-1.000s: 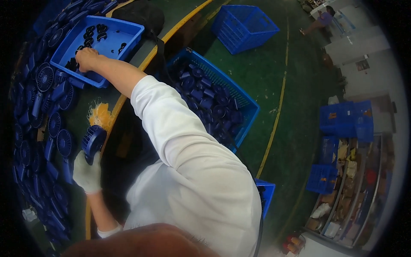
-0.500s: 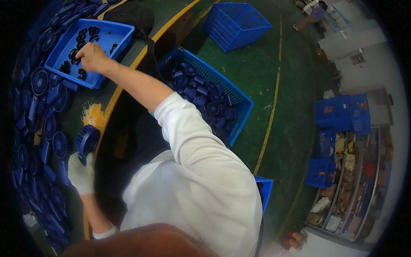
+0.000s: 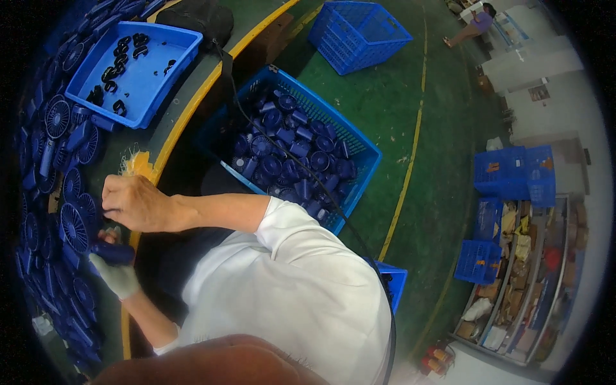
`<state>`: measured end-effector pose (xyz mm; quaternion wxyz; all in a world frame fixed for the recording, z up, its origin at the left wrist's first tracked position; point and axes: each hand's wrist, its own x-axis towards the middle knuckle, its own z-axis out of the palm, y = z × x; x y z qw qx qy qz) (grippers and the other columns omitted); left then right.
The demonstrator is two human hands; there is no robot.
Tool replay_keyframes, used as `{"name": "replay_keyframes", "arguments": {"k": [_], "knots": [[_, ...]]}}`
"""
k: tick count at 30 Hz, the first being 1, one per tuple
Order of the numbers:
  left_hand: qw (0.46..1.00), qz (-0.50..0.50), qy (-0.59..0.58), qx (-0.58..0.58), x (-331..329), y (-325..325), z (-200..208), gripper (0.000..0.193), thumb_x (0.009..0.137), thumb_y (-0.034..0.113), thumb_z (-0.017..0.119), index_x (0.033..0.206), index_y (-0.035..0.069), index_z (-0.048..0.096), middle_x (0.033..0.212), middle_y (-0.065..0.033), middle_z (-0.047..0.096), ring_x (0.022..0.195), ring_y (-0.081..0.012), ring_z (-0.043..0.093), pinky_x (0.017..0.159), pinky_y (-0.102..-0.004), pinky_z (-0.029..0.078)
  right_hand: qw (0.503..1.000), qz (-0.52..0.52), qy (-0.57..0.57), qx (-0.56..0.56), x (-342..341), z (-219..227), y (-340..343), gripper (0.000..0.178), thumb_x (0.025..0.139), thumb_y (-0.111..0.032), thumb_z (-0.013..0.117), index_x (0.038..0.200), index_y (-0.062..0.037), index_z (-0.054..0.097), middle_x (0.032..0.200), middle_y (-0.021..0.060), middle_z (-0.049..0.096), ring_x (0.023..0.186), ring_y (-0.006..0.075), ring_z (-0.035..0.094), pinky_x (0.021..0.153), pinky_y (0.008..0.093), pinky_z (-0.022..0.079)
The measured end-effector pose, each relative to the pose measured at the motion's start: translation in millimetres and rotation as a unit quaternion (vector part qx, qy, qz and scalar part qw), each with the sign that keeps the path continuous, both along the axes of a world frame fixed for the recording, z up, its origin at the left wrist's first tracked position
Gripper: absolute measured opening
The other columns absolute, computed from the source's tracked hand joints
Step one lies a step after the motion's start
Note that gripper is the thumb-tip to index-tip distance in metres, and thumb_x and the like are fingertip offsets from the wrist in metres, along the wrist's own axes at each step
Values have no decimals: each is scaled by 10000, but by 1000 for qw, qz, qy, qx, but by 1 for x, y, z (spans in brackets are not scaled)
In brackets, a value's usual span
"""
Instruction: The person assembles handheld fans by picking up a fan body and a black component, fitting the component onto the fan, and placing the assembled unit into a blue crate.
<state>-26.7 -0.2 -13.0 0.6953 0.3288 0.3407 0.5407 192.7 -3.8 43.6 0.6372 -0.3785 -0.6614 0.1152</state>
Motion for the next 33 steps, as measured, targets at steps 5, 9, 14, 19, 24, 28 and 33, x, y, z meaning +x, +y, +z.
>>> {"name": "replay_keyframes", "arguments": {"k": [5,9,14,19,24,28,33], "knots": [[999,45,-4,-7,27,-28,10,502,961,407,515,1297,35,481,1283,-78,521,1192,-202,498,1027,-359,393,977,-95,-107,157,-26,3,-7,102,691,-137,666,676,-72,589,773,37,540,741,204,547,619,339,418],[994,92,10,-56,40,-43,10,604,984,586,278,1294,108,480,1290,-2,489,1225,-164,436,1054,-310,331,952,-142,-177,207,-31,0,-7,80,673,-135,653,653,-84,594,767,33,536,714,176,513,640,333,390],[982,157,31,-105,45,-48,17,556,999,567,245,1205,119,503,1164,1,520,1120,-145,467,1023,-306,350,919,-157,-201,301,-42,-9,-10,158,691,-193,690,657,-61,611,787,31,543,714,149,491,660,332,371],[996,52,65,-27,12,-39,-12,481,998,474,366,1117,49,558,1093,-40,572,1009,-164,548,934,-326,439,943,-95,-203,247,-47,-27,-19,185,717,-205,706,706,-39,624,945,91,591,784,188,538,708,361,435],[990,97,104,-11,33,-31,20,283,908,282,555,1000,18,597,893,-55,627,760,-163,610,658,-307,506,985,-91,-53,135,-26,-18,-30,155,675,-141,725,726,-66,598,909,101,612,762,258,610,624,371,481],[987,47,145,-55,39,-32,32,214,880,198,624,967,6,587,786,-98,615,629,-191,608,551,-313,516,994,-69,-4,-79,-14,-41,-42,83,807,-50,652,757,15,639,849,143,625,750,273,617,650,349,507],[954,-53,296,1,62,-22,31,317,906,251,555,826,-47,629,693,-86,627,574,-155,596,546,-284,494,944,100,183,-256,-11,-62,-44,315,970,-207,534,847,68,627,892,106,613,762,158,600,646,274,462]]}}
